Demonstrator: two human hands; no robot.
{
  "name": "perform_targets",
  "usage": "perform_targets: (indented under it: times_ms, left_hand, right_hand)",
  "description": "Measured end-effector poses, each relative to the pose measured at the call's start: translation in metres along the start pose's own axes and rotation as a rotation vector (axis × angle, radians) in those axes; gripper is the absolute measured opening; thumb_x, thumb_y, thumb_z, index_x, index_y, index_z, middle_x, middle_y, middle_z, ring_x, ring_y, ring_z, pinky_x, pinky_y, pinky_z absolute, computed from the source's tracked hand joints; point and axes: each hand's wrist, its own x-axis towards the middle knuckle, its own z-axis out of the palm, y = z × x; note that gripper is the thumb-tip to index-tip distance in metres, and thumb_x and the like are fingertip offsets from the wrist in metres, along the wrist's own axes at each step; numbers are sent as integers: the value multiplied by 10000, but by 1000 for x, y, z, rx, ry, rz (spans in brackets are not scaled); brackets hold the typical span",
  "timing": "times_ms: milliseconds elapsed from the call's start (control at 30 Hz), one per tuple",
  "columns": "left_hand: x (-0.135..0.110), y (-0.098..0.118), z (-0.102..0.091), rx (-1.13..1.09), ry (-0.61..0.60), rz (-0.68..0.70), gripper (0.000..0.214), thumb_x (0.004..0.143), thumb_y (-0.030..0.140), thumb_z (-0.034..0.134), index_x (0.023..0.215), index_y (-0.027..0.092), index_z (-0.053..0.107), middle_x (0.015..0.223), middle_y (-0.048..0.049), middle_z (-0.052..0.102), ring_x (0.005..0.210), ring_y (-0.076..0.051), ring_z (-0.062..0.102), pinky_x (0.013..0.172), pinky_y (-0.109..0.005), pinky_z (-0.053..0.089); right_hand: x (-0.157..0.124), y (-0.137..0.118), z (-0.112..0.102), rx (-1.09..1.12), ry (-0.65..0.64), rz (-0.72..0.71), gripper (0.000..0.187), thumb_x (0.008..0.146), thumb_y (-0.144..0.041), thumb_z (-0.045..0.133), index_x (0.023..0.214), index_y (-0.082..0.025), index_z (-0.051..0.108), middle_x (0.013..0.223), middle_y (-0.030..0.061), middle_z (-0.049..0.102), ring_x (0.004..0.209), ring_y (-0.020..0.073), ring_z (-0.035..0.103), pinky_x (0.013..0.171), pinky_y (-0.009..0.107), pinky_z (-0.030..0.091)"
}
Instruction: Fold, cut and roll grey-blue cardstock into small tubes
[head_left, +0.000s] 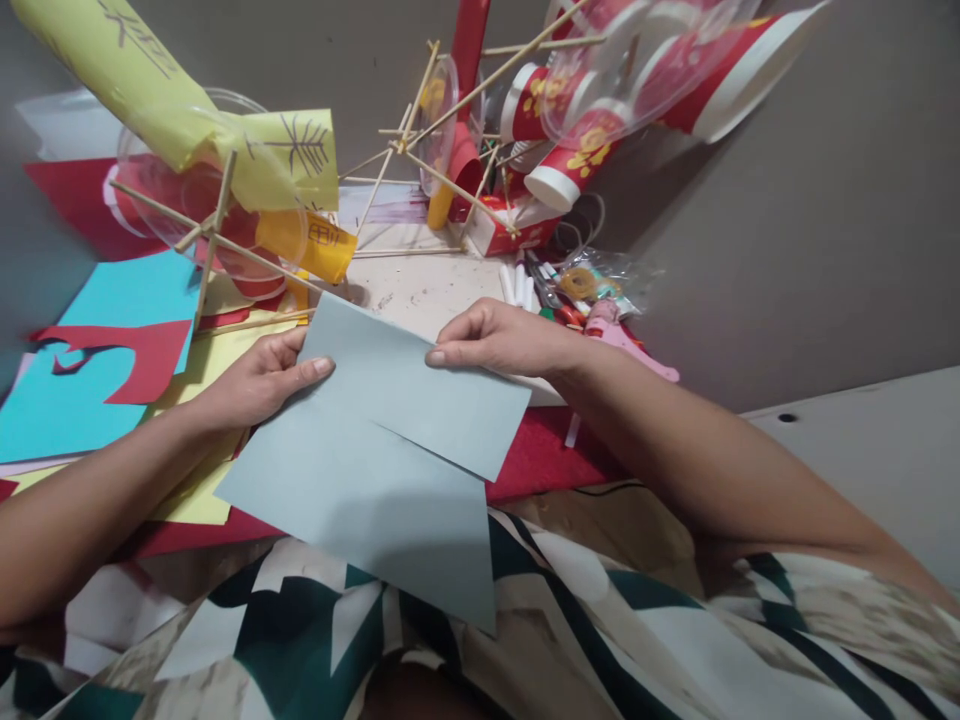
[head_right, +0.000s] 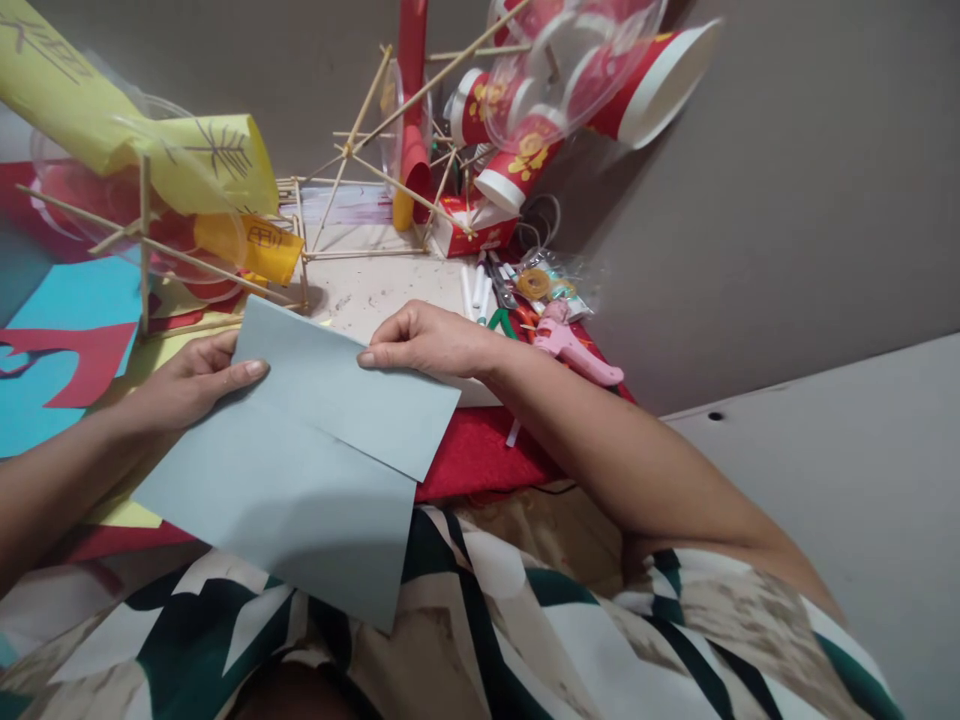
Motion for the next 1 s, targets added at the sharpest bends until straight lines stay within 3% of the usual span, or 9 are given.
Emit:
perform_targets:
  times_ms: [200,433,600,700,1000]
  left_hand:
    - [2,1,-1,-24,42,-23,465,808,452,805,1192,210,700,787,-10,759,590,-148,698,506,-205,575]
    - [2,2,2,-23,57,-43,485,795,452,813,1211,230,702,810,-25,773,576,-157,697,488,-220,571]
    - [6,-1,-4,7,128,3,514,785,461,810,1226,221,702,855,-43,787,582,-164,700,495,-229,567]
    - [6,0,-6,-4,137,5,507,771,452,825,1201,208,713,840,-40,790,563,-158,688,480,-230,560]
    - [6,2,-2,-70,139,37,528,778,410,846,1234,191,696,918,-36,811,606,-130,697,521,-208,580]
  right_hand:
    - [-10,9,-9,9,-68,45,523,723,-592,821,598,-130,610,535,-44,473,511,57,376,487,206,297]
    - [-14,17,-11,-19,6,4,469,757,-570,804,644,-133,677,546,-26,553,508,63,434,485,201,332]
    - [-17,25,-19,33,-67,40,428,776,-563,789,655,-159,717,555,-5,625,492,78,516,498,203,424]
    - [-21,25,-18,56,-21,47,448,740,-596,801,620,-172,715,517,1,624,457,95,543,493,223,462]
    - [-24,30,-13,155,93,27,519,670,-680,814,604,-176,711,540,7,638,460,97,546,435,213,411]
